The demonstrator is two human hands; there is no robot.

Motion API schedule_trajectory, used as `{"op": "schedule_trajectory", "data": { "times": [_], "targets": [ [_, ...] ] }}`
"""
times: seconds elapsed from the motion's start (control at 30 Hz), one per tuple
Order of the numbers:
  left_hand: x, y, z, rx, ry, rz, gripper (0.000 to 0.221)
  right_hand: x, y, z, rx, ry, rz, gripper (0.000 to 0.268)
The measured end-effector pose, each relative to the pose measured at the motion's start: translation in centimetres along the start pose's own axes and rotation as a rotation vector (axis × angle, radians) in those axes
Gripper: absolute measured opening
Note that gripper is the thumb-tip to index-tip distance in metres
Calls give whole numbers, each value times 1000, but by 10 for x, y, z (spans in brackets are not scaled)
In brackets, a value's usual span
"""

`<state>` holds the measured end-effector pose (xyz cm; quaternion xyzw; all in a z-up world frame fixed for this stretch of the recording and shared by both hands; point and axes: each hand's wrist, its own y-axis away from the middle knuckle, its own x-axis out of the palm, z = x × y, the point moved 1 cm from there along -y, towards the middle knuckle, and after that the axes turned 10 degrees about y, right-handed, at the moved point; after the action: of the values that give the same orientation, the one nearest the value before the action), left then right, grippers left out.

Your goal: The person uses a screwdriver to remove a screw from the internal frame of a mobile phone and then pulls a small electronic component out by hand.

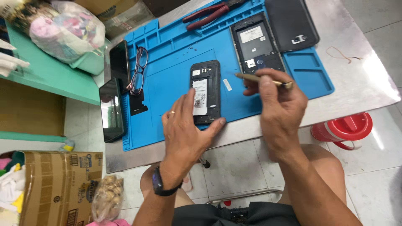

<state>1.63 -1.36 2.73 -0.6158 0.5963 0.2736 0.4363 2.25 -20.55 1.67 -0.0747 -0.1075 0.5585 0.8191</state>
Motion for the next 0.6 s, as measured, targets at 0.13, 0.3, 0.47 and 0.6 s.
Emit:
{"op": "schedule_trajectory", "data": {
  "times": [0.13, 0.3, 0.47, 0.6],
  "targets": [
    [-12, -32, -34, -216, -61, 182, 107, -4, -1, 0, -26, 0, 27, 22],
    [-8, -52, -32, -175, -178, 243, 94, -8, -3, 2, 14, -32, -2, 22],
    [-31, -46, -11, -120, -70, 434, 98, -8, -2, -5, 11, -39, -8, 18],
    [-38, -35, 7, 52, 46, 401, 90, -6, -1, -11, 62, -58, -25, 16]
  ]
}}
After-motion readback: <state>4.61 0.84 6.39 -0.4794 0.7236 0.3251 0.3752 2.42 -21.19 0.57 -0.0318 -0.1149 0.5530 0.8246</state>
